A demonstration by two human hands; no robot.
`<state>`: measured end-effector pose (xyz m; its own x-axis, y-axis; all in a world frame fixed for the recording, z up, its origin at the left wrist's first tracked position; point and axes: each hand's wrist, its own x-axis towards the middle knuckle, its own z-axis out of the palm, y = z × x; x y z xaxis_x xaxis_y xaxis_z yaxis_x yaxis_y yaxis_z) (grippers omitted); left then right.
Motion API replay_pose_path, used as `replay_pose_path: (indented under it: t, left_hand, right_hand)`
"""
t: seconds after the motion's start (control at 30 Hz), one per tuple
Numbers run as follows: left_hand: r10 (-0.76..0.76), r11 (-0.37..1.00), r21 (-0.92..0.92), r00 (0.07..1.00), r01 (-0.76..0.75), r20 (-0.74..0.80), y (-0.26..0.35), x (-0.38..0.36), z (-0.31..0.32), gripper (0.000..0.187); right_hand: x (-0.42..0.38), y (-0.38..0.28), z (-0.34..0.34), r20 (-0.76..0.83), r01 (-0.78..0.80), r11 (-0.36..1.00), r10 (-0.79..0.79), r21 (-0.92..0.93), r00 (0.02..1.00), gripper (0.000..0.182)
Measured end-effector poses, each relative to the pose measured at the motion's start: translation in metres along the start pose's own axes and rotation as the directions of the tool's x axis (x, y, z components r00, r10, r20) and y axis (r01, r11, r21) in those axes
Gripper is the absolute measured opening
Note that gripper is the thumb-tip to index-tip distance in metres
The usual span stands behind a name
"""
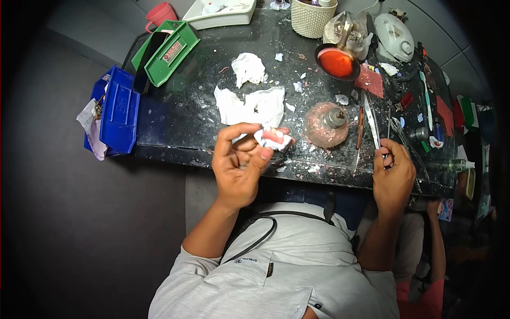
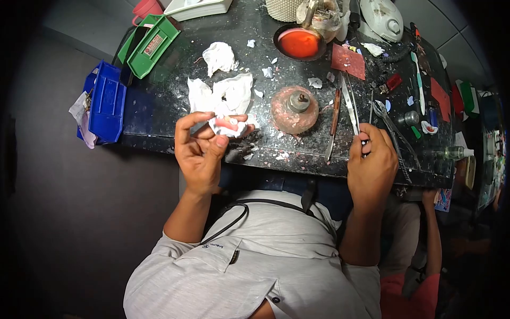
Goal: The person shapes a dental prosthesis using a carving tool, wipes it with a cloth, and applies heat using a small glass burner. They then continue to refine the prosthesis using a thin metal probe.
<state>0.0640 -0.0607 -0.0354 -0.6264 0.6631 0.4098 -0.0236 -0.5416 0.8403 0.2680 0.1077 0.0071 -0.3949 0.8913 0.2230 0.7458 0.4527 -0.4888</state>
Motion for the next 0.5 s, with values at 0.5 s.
replay_pose_path:
  t: [0.5]
  left_hand:
    - [0.127, 0.991, 0.008, 0.960, -0.133, 0.250, 0.034, -0.007, 0.011, 0.037]
  right_hand:
    - [0.005, 0.053, -0.008, 0.007, -0.005, 0.989, 0.004, 0.148, 1.000, 0.012]
